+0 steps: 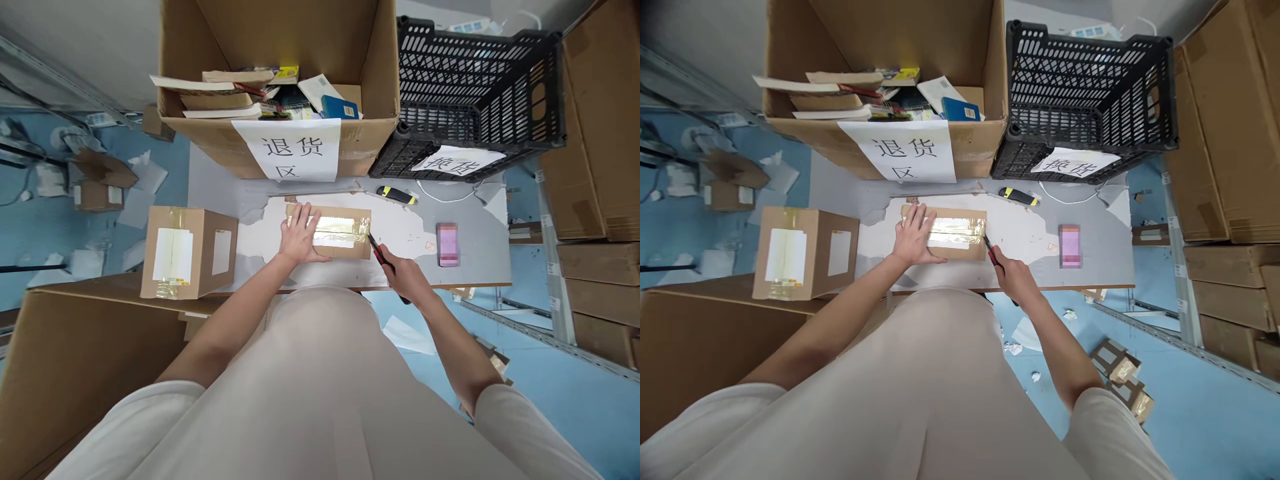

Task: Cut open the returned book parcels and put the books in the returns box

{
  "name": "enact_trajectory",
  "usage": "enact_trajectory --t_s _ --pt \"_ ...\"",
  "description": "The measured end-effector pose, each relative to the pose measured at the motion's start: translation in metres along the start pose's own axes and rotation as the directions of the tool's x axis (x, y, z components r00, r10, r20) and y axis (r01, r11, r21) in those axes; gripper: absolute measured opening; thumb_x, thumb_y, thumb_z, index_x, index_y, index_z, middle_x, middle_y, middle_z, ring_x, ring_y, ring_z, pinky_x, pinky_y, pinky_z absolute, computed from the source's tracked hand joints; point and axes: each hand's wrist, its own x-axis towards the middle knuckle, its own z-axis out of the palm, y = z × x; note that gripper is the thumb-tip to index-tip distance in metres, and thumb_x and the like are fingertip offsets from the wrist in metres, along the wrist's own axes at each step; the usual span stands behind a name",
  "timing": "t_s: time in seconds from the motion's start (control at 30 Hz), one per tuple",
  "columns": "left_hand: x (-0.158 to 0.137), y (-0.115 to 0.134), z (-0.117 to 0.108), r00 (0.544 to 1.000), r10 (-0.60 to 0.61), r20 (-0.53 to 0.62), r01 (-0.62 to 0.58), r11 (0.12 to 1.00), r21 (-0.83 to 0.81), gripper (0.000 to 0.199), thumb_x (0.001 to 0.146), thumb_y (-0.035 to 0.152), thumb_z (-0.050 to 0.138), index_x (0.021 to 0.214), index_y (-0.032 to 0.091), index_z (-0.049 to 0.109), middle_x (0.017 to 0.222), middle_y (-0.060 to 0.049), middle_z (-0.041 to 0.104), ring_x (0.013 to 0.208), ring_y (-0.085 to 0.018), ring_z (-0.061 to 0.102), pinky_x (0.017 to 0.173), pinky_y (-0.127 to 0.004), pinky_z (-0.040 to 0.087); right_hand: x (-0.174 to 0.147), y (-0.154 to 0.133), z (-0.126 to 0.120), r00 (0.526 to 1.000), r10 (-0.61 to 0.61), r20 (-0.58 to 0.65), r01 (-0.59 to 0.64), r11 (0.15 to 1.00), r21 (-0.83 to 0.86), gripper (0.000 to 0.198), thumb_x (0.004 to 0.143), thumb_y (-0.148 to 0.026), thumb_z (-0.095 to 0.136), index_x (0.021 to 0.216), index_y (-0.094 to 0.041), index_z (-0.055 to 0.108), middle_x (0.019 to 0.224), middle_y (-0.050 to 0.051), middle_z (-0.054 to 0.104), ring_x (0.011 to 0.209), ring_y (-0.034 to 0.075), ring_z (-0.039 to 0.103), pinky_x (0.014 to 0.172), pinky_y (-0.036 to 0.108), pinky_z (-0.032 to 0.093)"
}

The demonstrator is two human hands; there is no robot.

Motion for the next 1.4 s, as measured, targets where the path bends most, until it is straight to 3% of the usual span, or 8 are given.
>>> enact_trajectory --t_s 0.43,0.5,0.6,0.67,0.73,0.93,1.17,1.4 --pt "-0.002 0.000 -0.004 1.000 0.022 0.007 -0.022 1.000 -0.010 0.128 0.052 0.076 0.069 0.151 0.016 0.016 0.158 -0.020 0.008 0.144 -0.043 0.001 0.105 -0.059 0.023 -0.033 0.010 0.015 0.986 0.145 -0.083 -0.116 0.952 0.285 0.056 0.090 -0.033 0.042 0.145 -0.026 0.038 0.071 0.001 0.067 0.056 0.018 0.061 0.066 0.033 0.048" --pt "0.002 -0.004 -0.005 0.999 0.034 0.008 -0.034 0.998 -0.050 0.123 0.054 0.075 0.068 0.151 0.017 0.020 0.158 -0.019 0.009 0.143 -0.044 0.005 0.104 -0.059 0.025 -0.031 0.009 0.029 0.957 0.254 -0.142 -0.144 0.838 0.526 0.062 0.088 -0.042 0.046 0.147 -0.026 0.033 0.082 0.002 0.068 0.060 0.017 0.063 0.066 0.035 0.052" --pt "0.012 -0.021 -0.007 0.998 -0.007 -0.068 -0.003 0.988 -0.155 0.088 0.074 0.067 0.055 0.146 0.020 0.035 0.157 -0.015 0.019 0.141 -0.041 0.018 0.104 -0.056 0.029 -0.012 -0.005 0.059 0.927 0.371 -0.060 -0.126 0.455 0.881 0.062 0.082 -0.054 0.052 0.135 -0.024 0.040 0.103 0.006 0.065 0.069 0.017 0.068 0.059 0.033 0.056" --pt "0.020 -0.037 -0.008 0.985 -0.084 -0.153 0.041 0.963 -0.267 0.062 0.088 0.051 0.039 0.139 0.016 0.046 0.149 -0.015 0.038 0.136 -0.033 0.034 0.106 -0.049 0.032 0.008 -0.017 0.077 0.902 0.430 -0.029 -0.086 0.247 0.965 0.053 0.079 -0.057 0.054 0.119 -0.024 0.046 0.106 0.005 0.061 0.076 0.017 0.069 0.059 0.031 0.057" --pt "0.021 -0.054 -0.007 0.963 -0.172 -0.209 0.083 0.922 -0.378 0.052 0.091 0.036 0.031 0.130 0.012 0.056 0.133 -0.014 0.056 0.124 -0.026 0.048 0.106 -0.041 0.036 0.031 -0.026 0.086 0.868 0.492 -0.065 -0.021 0.168 0.986 0.047 0.079 -0.057 0.055 0.111 -0.025 0.044 0.103 0.003 0.058 0.080 0.016 0.069 0.061 0.030 0.058" --pt "-0.027 -0.073 0.013 0.884 -0.431 -0.179 0.218 0.720 -0.659 0.038 0.082 0.038 0.049 0.101 0.015 0.071 0.100 -0.010 0.072 0.089 -0.022 0.065 0.088 -0.035 0.050 0.103 -0.024 0.059 0.879 0.405 -0.250 0.124 0.311 0.942 0.044 0.080 -0.052 0.052 0.111 -0.024 0.042 0.111 0.004 0.056 0.083 0.014 0.067 0.064 0.027 0.057" --pt "-0.083 -0.024 0.064 0.853 -0.511 0.101 0.287 0.299 -0.910 0.044 0.066 0.052 0.069 0.087 0.014 0.071 0.078 -0.008 0.073 0.074 -0.020 0.068 0.071 -0.032 0.055 0.142 -0.029 0.043 0.931 0.187 -0.313 0.174 0.525 0.833 0.047 0.080 -0.053 0.050 0.115 -0.022 0.048 0.116 0.009 0.062 0.102 0.019 0.062 0.073 0.029 0.056" --pt "-0.068 -0.020 0.052 0.884 -0.462 0.068 0.298 0.446 -0.844 0.051 0.068 0.042 0.068 0.110 0.014 0.065 0.111 -0.013 0.069 0.093 -0.023 0.067 0.075 -0.033 0.056 0.087 -0.029 0.057 0.957 0.239 -0.164 0.075 0.342 0.937 0.052 0.077 -0.057 0.058 0.114 -0.023 0.048 0.114 0.007 0.062 0.082 0.015 0.064 0.064 0.030 0.056"
